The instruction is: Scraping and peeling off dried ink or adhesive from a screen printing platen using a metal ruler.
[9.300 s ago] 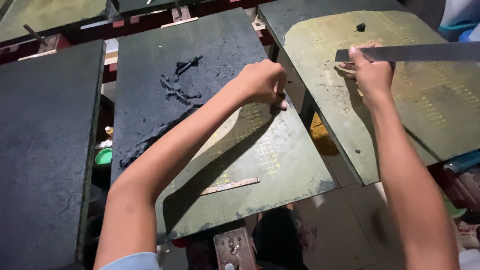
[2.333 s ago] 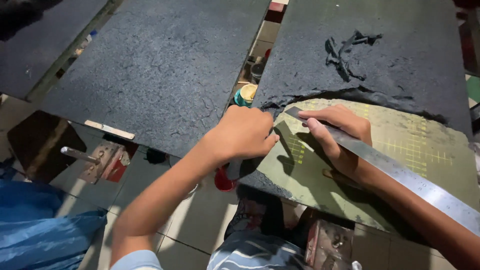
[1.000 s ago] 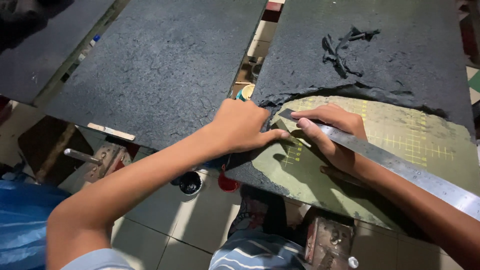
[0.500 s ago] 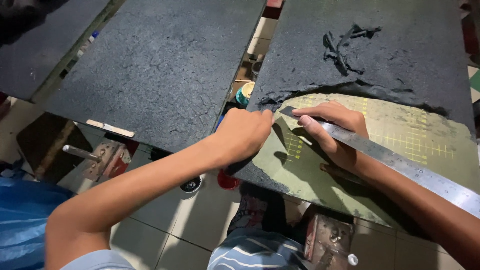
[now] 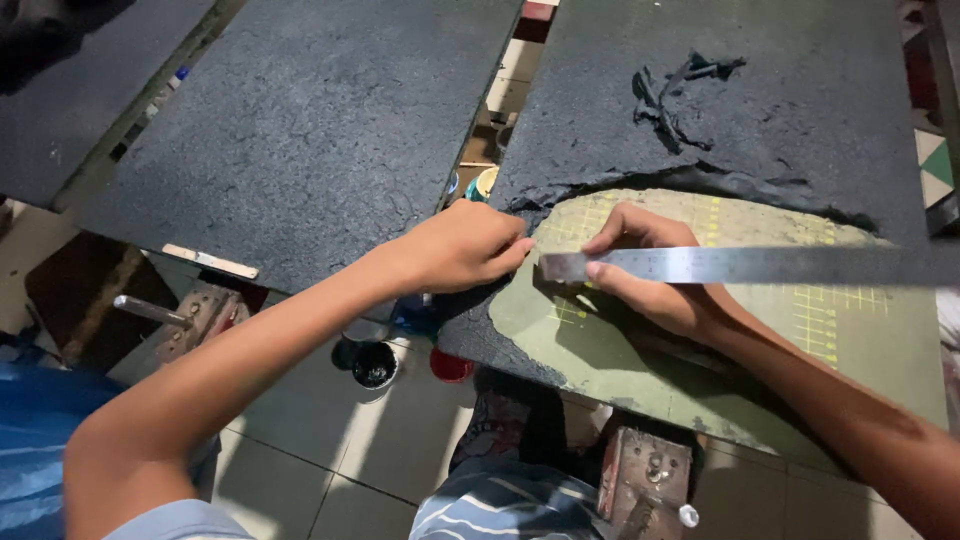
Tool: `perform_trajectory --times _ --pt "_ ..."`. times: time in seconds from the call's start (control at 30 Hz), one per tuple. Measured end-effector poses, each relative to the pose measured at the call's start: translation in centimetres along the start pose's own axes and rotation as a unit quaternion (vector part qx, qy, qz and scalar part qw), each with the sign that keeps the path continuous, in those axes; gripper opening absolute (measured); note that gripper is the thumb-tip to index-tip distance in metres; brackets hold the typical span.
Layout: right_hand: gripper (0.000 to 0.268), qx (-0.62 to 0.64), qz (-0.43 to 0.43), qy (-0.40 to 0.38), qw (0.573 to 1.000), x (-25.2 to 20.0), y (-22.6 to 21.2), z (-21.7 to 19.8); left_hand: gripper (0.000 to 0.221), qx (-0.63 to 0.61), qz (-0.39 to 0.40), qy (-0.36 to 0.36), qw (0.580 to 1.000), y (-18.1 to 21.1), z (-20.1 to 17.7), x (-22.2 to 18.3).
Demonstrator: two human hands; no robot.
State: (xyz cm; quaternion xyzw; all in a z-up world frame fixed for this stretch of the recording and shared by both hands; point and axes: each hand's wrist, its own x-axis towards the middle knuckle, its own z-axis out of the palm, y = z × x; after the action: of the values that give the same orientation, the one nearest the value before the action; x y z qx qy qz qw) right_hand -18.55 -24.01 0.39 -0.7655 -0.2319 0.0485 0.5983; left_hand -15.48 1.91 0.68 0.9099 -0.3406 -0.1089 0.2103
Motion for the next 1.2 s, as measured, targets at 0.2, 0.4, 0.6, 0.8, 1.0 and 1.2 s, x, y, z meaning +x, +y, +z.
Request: perform_trajectory --times 0.2,0.4,0.6,0.8,1.0,1.2 --pt "0.014 0.028 0.052 -0.037 0.998 0.2 -0.8 0.3 0.036 -0.015 -0.006 0.009 1.000 0.3 -0.3 -0.6" --pt "0.016 -0.002 0.115 -0.046 0.992 1.0 -3.3 0.7 0.036 -0.028 -0.012 0.056 0.998 0.5 0.1 -1.3" --pt "0.017 -0.019 0.162 -0.055 0.985 2.1 -2.9 0.7 0.034 -0.028 0.000 0.125 0.992 0.4 1.0 -2.0" --pt "0.012 -0.010 0.229 -0.068 0.971 3.6 -4.6 1.3 0.034 -0.037 0.007 0.151 0.988 0.4 1.3 -2.2" --pt "0.013 0.034 0.299 -0.063 0.952 4.2 -5.9 1.9 0.035 -0.058 0.006 0.162 0.985 0.1 1.5 -2.0" --pt "0.015 0.100 0.304 -0.020 0.947 4.8 -2.3 1.0 0.036 -0.068 0.006 0.166 0.984 0.2 1.6 -2.1"
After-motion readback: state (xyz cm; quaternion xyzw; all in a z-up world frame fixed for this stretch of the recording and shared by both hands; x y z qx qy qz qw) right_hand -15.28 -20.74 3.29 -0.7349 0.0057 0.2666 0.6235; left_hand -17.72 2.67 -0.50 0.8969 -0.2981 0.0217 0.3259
